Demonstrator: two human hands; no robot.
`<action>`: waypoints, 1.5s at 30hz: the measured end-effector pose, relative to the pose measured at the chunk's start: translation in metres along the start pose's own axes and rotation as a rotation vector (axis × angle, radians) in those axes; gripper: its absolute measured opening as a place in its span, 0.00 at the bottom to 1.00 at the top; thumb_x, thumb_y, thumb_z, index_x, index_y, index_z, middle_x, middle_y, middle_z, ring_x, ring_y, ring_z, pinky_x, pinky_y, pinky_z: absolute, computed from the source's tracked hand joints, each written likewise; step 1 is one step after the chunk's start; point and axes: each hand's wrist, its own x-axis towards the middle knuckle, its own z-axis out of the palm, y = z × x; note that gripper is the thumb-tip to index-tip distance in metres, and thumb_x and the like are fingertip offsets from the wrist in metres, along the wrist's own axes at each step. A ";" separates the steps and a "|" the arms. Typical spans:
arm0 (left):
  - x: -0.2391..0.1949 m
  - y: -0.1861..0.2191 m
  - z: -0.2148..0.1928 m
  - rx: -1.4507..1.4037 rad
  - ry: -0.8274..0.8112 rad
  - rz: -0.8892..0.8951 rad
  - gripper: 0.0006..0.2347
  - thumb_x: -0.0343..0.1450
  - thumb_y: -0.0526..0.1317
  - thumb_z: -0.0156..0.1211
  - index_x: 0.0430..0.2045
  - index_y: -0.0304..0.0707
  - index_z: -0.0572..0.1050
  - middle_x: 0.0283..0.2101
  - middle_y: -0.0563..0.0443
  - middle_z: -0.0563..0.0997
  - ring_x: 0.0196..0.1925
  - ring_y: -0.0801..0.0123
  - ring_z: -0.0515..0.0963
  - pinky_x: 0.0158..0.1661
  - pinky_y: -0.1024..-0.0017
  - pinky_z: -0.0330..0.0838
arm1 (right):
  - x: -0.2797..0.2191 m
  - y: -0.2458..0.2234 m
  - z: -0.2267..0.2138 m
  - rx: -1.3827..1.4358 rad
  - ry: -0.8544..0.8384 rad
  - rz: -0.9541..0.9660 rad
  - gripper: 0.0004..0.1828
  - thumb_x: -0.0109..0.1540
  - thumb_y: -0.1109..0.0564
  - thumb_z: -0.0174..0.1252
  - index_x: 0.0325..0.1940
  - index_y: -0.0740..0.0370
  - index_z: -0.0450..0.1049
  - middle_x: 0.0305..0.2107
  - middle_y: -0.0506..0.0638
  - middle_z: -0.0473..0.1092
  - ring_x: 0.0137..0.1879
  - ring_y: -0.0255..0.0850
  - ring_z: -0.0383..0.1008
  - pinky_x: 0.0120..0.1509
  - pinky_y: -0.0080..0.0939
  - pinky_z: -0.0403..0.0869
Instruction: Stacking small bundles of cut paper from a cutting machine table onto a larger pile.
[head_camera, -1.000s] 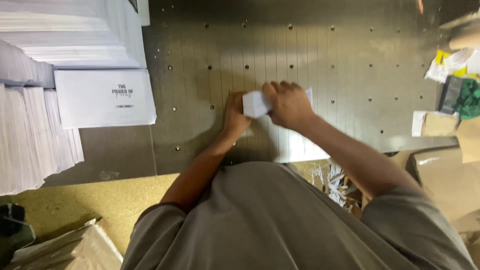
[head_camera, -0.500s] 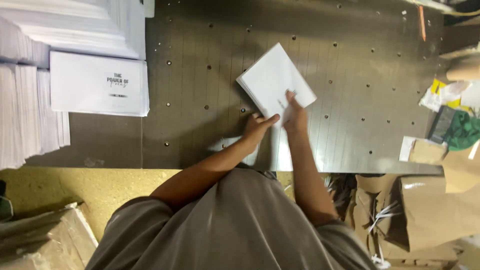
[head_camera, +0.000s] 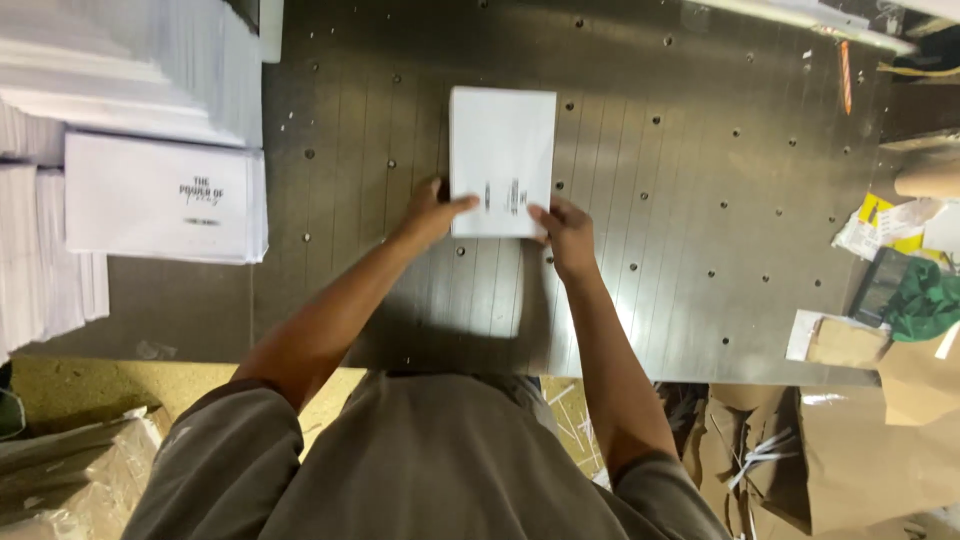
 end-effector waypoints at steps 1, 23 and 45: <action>0.028 0.007 -0.001 0.000 0.004 0.003 0.47 0.66 0.55 0.75 0.72 0.22 0.53 0.73 0.21 0.59 0.76 0.38 0.59 0.70 0.46 0.58 | 0.027 -0.005 0.003 0.001 -0.003 -0.003 0.26 0.61 0.49 0.73 0.55 0.69 0.79 0.33 0.57 0.74 0.38 0.43 0.74 0.37 0.40 0.77; 0.231 0.109 -0.008 -0.106 0.346 0.278 0.15 0.66 0.51 0.70 0.36 0.40 0.87 0.38 0.55 0.91 0.41 0.72 0.88 0.40 0.75 0.79 | 0.211 -0.110 0.014 0.267 0.099 0.157 0.26 0.51 0.51 0.72 0.46 0.72 0.79 0.43 0.57 0.80 0.52 0.49 0.81 0.45 0.41 0.89; 0.201 0.071 0.029 -0.243 0.565 0.011 0.14 0.65 0.56 0.67 0.32 0.49 0.85 0.18 0.61 0.83 0.25 0.72 0.88 0.38 0.72 0.76 | 0.212 -0.050 0.037 0.617 0.369 0.074 0.19 0.60 0.61 0.68 0.42 0.81 0.69 0.30 0.68 0.73 0.36 0.57 0.84 0.46 0.55 0.88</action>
